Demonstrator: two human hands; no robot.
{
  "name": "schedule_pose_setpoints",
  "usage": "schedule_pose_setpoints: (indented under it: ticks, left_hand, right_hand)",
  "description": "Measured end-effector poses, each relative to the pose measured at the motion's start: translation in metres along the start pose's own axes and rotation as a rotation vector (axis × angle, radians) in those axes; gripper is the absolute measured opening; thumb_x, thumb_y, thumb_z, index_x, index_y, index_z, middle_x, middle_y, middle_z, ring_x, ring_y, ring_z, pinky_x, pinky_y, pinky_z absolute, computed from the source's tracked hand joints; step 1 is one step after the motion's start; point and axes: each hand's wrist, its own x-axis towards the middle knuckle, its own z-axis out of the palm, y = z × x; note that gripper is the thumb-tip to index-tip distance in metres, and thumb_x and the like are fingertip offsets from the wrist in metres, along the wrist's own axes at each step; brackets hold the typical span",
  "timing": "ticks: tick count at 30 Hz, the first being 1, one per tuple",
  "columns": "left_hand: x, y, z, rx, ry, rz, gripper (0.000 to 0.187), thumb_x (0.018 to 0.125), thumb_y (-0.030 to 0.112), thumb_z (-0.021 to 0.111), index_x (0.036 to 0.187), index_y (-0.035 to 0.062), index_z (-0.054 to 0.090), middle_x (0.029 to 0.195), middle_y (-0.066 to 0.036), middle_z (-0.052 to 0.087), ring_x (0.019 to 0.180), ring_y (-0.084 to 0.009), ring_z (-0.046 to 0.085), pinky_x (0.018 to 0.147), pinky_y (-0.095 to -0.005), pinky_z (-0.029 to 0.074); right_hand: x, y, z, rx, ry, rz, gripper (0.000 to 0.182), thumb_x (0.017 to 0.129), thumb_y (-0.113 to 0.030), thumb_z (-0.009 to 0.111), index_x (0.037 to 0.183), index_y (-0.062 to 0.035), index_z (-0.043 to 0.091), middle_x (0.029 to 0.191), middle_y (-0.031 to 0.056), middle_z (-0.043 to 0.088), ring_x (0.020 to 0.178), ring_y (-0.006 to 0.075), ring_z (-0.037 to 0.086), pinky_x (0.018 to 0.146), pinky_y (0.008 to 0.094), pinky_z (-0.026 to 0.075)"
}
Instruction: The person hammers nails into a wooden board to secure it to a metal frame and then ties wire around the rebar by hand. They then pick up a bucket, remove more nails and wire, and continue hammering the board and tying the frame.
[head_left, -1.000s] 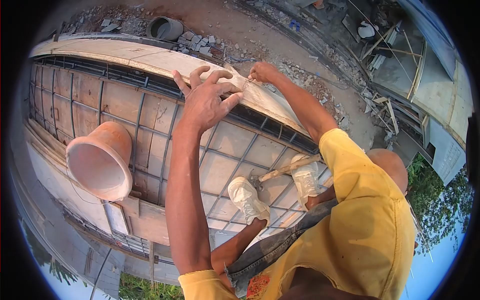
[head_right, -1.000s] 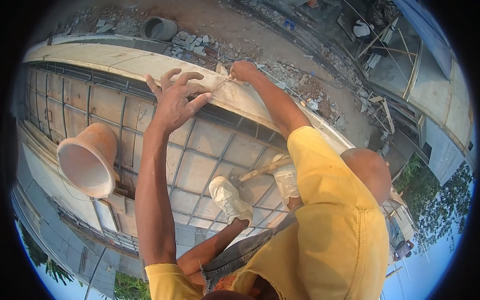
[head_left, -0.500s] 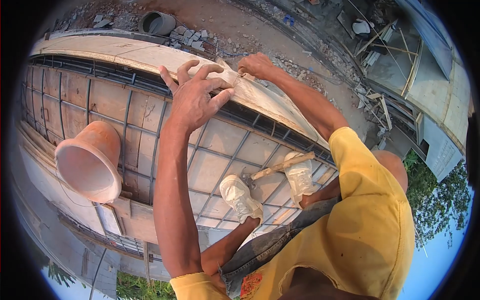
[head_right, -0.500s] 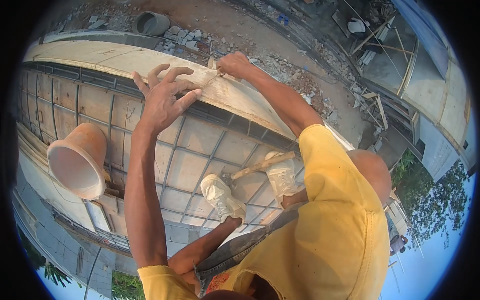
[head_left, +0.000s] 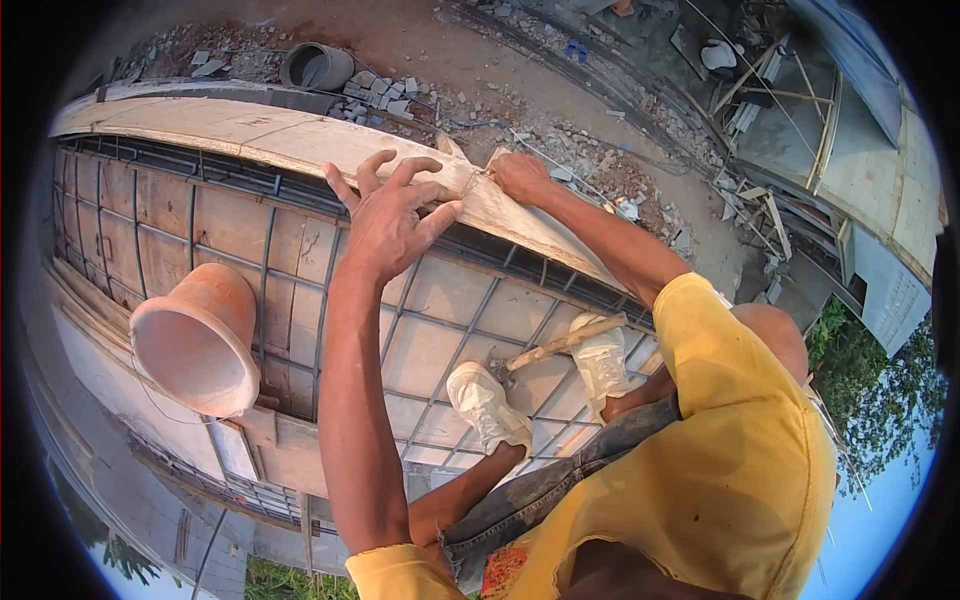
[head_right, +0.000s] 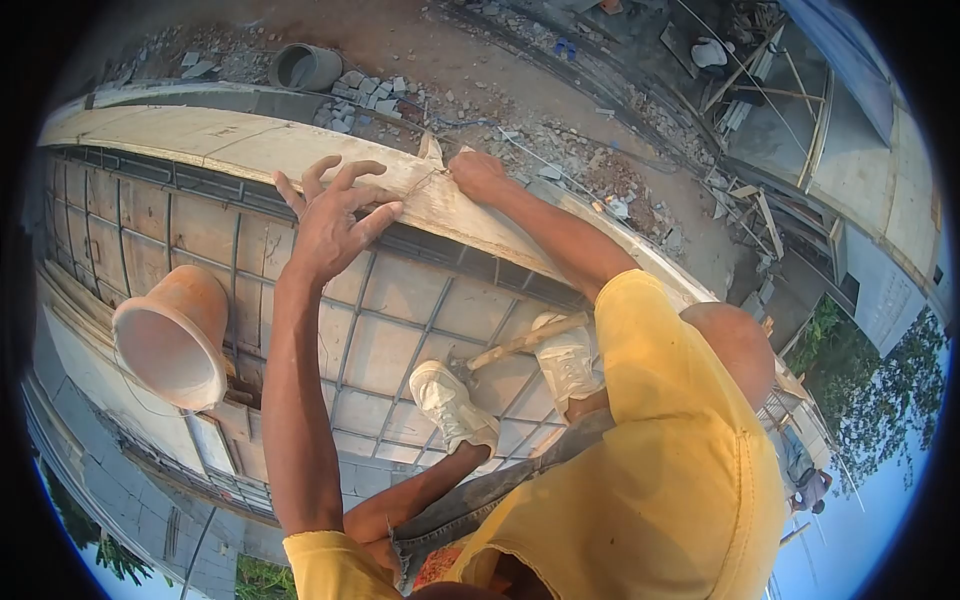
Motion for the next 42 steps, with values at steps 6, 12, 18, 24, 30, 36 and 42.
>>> schedule_pose_setpoints:
  ticks: [6,12,18,24,30,36,42]
  left_hand:
    - [-0.001,-0.003,0.003,0.014,0.047,0.036,0.031,0.09,0.048,0.064,0.099,0.0238,0.081,0.134,0.006,0.061,0.144,-0.0311,0.027,0.112,-0.0677,-0.022]
    - [0.0,-0.003,0.004,0.027,0.055,0.034,0.032,0.09,0.049,0.063,0.099,0.0244,0.081,0.134,0.005,0.061,0.144,-0.0314,0.027,0.112,-0.0677,-0.021]
    - [0.001,0.002,-0.001,0.015,-0.001,-0.007,0.033,0.09,0.052,0.064,0.1,0.0251,0.081,0.134,0.005,0.061,0.144,-0.0326,0.026,0.112,-0.0671,-0.023]
    - [0.001,0.001,0.0,0.021,-0.024,-0.015,0.039,0.089,0.056,0.064,0.096,0.0213,0.081,0.137,0.006,0.058,0.144,-0.0345,0.025,0.111,-0.0692,-0.02]
    - [0.001,0.001,0.0,0.017,-0.013,-0.009,0.038,0.089,0.055,0.065,0.096,0.0212,0.081,0.136,0.006,0.058,0.144,-0.034,0.025,0.112,-0.0681,-0.021]
    - [0.0,0.002,0.0,0.019,-0.001,-0.013,0.038,0.089,0.055,0.065,0.096,0.0208,0.081,0.137,0.006,0.058,0.145,-0.0331,0.024,0.112,-0.0672,-0.021]
    - [0.001,0.005,-0.001,0.029,0.004,-0.009,0.039,0.089,0.054,0.065,0.099,0.0202,0.081,0.137,0.004,0.058,0.145,-0.0332,0.024,0.112,-0.0659,-0.022]
  right_hand:
    - [0.004,-0.012,-0.044,-0.241,0.086,-0.461,0.02,0.086,-0.021,0.065,0.095,-0.0074,0.076,0.101,0.0089,0.075,0.104,0.0326,0.069,0.084,0.046,0.054]
    - [0.062,0.012,-0.034,0.16,-0.136,-0.292,0.025,0.085,-0.026,0.072,0.108,-0.0203,0.078,0.107,0.0036,0.076,0.105,0.0292,0.069,0.085,0.0417,0.053]
    - [0.072,0.029,0.004,0.557,-0.227,0.024,0.031,0.082,-0.032,0.08,0.109,-0.0184,0.079,0.102,0.0065,0.077,0.093,0.0211,0.07,0.082,0.0375,0.053]
    - [0.037,0.041,0.041,0.624,-0.044,0.114,0.032,0.09,-0.041,0.069,0.108,-0.0156,0.078,0.101,0.0119,0.076,0.093,0.0296,0.07,0.085,0.0425,0.052]
    - [-0.01,0.018,0.014,0.424,0.042,-0.019,0.032,0.091,-0.034,0.06,0.111,-0.0149,0.076,0.114,0.0174,0.071,0.106,0.0374,0.067,0.092,0.0478,0.051]
    - [-0.007,-0.002,0.004,0.482,-0.115,0.089,0.032,0.091,-0.02,0.058,0.115,-0.0069,0.073,0.118,0.021,0.069,0.107,0.0334,0.067,0.091,0.0444,0.051]
    - [0.019,-0.021,0.013,1.101,-0.13,0.624,0.028,0.089,-0.002,0.056,0.111,0.0103,0.069,0.118,0.023,0.069,0.112,0.029,0.064,0.09,0.0413,0.05]
